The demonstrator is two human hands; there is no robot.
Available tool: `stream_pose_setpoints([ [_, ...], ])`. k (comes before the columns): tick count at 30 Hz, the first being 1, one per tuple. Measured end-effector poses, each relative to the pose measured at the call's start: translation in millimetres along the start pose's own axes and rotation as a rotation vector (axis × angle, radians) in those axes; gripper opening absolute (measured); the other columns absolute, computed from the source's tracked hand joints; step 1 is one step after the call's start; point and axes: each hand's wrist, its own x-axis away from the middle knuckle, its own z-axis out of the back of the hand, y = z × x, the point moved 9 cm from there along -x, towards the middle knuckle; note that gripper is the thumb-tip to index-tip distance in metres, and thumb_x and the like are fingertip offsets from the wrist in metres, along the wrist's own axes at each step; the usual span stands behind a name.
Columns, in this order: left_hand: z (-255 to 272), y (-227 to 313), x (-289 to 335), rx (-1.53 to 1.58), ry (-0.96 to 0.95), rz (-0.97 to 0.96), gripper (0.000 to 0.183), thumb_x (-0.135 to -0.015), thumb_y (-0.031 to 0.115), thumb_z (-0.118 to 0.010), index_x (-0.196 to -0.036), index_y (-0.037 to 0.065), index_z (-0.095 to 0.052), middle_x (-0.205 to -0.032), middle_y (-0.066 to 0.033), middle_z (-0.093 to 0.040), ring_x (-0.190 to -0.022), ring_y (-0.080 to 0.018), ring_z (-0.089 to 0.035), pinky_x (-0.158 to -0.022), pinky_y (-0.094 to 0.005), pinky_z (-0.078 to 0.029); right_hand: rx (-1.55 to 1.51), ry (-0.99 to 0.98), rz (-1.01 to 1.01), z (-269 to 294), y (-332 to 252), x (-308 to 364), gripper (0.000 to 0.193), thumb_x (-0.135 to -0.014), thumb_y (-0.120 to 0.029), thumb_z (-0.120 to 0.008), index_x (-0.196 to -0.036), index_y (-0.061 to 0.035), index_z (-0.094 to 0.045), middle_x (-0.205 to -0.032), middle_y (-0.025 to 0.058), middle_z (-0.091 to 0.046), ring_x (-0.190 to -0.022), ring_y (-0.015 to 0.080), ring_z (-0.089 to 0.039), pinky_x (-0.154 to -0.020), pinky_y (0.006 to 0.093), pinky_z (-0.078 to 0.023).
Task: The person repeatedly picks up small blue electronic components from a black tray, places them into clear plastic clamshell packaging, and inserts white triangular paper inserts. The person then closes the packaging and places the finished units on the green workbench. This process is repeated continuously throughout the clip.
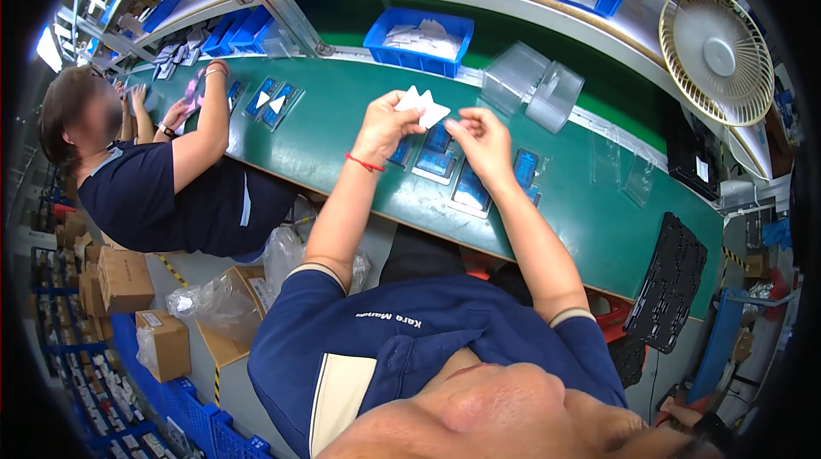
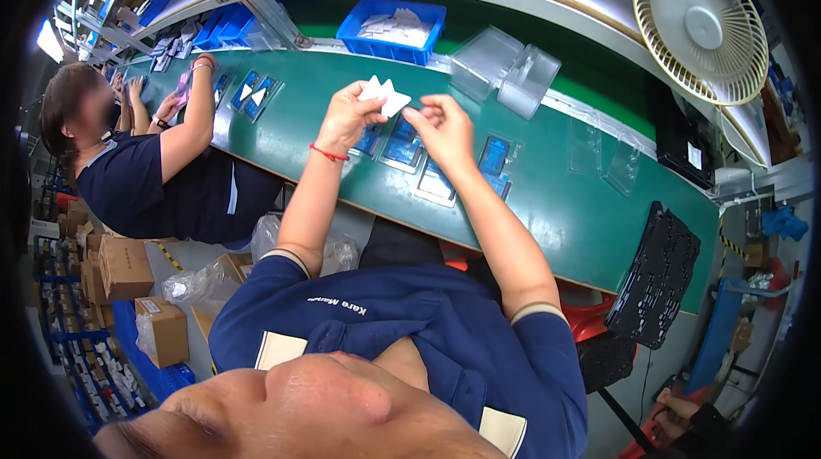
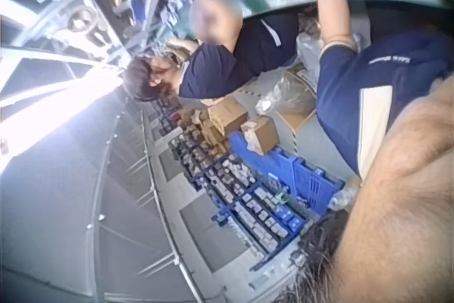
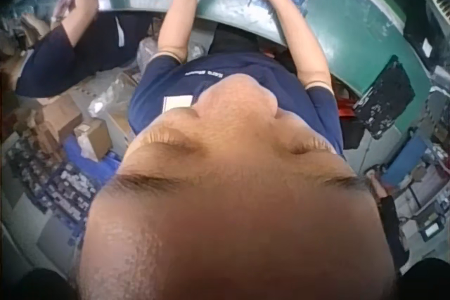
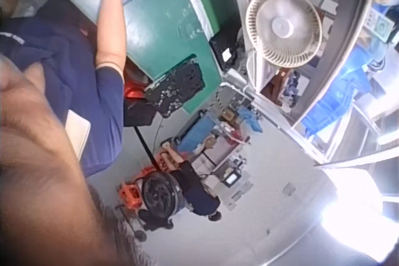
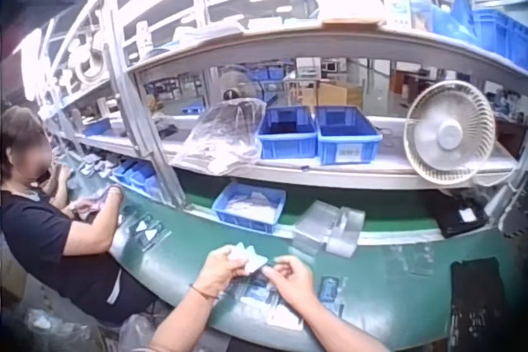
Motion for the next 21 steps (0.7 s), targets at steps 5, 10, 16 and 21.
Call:
stream_pose_setpoints([
  [5,22,-17,41,0.139,0.091,-0.020,0.021,-0.087,0.002,-0.067,-0.106,-0.002,-0.060,-0.096,-0.0106,-0.068,-0.083,-0.0183,-0.069,-0.063,-0.0272,-0.061,-0.180,-0.163,-0.218,-58,25,-6,0.015,-0.080,-0.007,-0.077,-0.086,0.0031,-0.069,-0.074,0.0067,-0.068,-0.061,0.0076,-0.059,-0.056,0.0222,-0.049],
  [10,62,-30,63,0.132,0.215,0.037,0.021,-0.091,0.006,-0.064,-0.109,-0.003,-0.059,-0.100,-0.0130,-0.067,-0.083,-0.0209,-0.069,-0.063,-0.0290,-0.061,-0.203,-0.367,-0.363,-95,32,2,0.014,-0.084,-0.002,-0.071,-0.097,0.0044,-0.070,-0.078,0.0082,-0.070,-0.062,0.0087,-0.060,-0.056,0.0221,-0.050],
  [16,100,-12,86,0.027,0.452,-0.054,0.022,-0.094,0.009,-0.061,-0.110,-0.004,-0.057,-0.105,-0.0183,-0.067,-0.088,-0.0272,-0.071,-0.063,-0.0312,-0.060,-0.062,-0.392,-0.279,-111,39,-13,0.018,-0.080,-0.001,-0.071,-0.098,0.0031,-0.072,-0.081,0.0096,-0.072,-0.063,0.0113,-0.064,-0.059,0.0244,-0.053],
  [21,109,-12,97,0.034,0.478,-0.081,0.022,-0.094,0.008,-0.061,-0.111,-0.005,-0.057,-0.104,-0.0185,-0.067,-0.087,-0.0272,-0.071,-0.062,-0.0304,-0.060,0.408,-0.330,-0.044,-108,22,-23,0.017,-0.071,-0.014,-0.081,-0.082,-0.0036,-0.074,-0.073,0.0121,-0.071,-0.064,0.0177,-0.068,-0.062,0.0320,-0.053],
])
